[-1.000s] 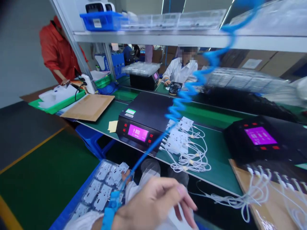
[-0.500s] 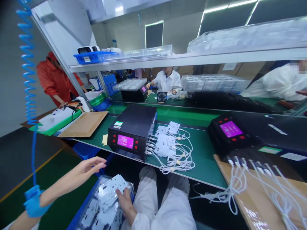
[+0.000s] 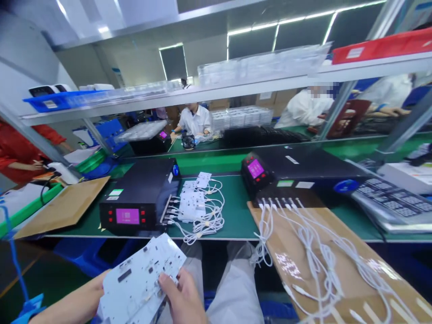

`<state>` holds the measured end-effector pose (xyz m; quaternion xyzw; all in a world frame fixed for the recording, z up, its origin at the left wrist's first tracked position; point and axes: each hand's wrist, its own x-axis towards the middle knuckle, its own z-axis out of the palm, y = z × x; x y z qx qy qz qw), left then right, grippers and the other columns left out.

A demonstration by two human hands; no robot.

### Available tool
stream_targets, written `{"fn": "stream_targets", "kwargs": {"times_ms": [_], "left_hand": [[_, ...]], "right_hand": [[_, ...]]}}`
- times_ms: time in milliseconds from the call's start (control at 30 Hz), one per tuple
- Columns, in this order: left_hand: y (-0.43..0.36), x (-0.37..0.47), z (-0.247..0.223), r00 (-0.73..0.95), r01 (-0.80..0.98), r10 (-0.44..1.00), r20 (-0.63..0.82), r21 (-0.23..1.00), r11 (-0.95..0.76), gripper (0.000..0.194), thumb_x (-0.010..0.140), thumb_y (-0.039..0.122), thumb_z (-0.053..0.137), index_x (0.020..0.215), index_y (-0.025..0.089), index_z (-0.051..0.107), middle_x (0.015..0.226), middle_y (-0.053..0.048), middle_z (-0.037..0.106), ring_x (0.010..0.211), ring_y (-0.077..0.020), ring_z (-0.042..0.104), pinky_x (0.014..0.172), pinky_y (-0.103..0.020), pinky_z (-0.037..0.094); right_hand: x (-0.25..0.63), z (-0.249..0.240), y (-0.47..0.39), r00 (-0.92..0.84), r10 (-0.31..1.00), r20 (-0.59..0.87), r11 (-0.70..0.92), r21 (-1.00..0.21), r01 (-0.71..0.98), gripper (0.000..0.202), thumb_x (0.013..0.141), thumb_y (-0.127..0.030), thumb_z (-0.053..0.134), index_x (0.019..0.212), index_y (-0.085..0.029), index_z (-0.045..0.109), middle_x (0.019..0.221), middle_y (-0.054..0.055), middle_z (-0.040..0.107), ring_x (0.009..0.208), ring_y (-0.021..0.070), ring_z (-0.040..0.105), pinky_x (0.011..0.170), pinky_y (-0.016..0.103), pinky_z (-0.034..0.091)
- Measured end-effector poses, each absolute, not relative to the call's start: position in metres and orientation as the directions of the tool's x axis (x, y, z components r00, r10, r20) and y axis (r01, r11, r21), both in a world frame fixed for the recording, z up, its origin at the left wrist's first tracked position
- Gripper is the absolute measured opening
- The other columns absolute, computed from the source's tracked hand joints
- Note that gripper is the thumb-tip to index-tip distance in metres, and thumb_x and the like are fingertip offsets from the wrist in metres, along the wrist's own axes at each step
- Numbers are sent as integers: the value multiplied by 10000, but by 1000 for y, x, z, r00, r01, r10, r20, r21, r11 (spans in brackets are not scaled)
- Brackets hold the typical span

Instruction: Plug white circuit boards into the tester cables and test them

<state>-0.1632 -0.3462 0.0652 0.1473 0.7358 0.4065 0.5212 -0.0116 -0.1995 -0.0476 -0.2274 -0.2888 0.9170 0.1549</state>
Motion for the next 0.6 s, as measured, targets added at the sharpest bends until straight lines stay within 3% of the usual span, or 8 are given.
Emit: {"fn": "stream_targets", "kwargs": {"times_ms": [100,200,333,433,500,600], "left_hand": [[-296,-163,90,-363,-132,744,-561,822,555,527,735,593,841,1150,270,819,1203,-64,785,1198,-371,670,1090,-475,524],[-258,-178,106,-431,75,775,-461,838,540,479,729,571,847,1061,226,827,1077,-69,797,1118,-341,670,1030,-428,542],[-226,-231,124,-529,298,774,-348,777,554,591,765,706,770,1047,187,778,878,-59,744,865,-243,658,789,-322,554],[-206,-287,144,-631,476,766,-123,718,507,744,744,839,693,1070,172,732,825,-34,710,745,-193,606,648,-259,484],[-192,-320,156,-678,528,734,-35,671,521,813,695,890,679,1079,175,723,836,-28,736,751,-214,636,623,-263,478],[-170,-354,162,-727,557,683,70,642,528,811,756,914,575,1062,176,713,810,4,757,721,-216,672,610,-261,469]], "right_hand": [[-11,-20,-171,-831,496,-253,-748,-610,-261,583,703,-559,905,1166,-237,755,1185,139,790,1147,350,719,956,481,574],[-12,2,-144,-818,540,-201,-730,-596,-335,592,721,-565,898,1189,-238,743,1241,124,776,1176,323,706,992,456,568],[-18,15,-105,-773,607,-182,-724,-527,-445,544,735,-530,904,1157,-228,743,1281,109,763,1185,295,706,994,424,580],[-28,9,-67,-697,691,-193,-686,-479,-547,481,709,-479,924,1078,-221,754,1237,113,779,1144,296,725,941,417,612],[-39,-2,-35,-621,755,-212,-636,-465,-615,460,674,-431,942,1030,-208,755,1209,120,786,1122,295,733,933,414,624],[-62,-21,17,-490,839,-237,-540,-476,-694,404,681,-350,922,1006,-191,743,1143,117,799,1114,284,737,936,408,630]]}}
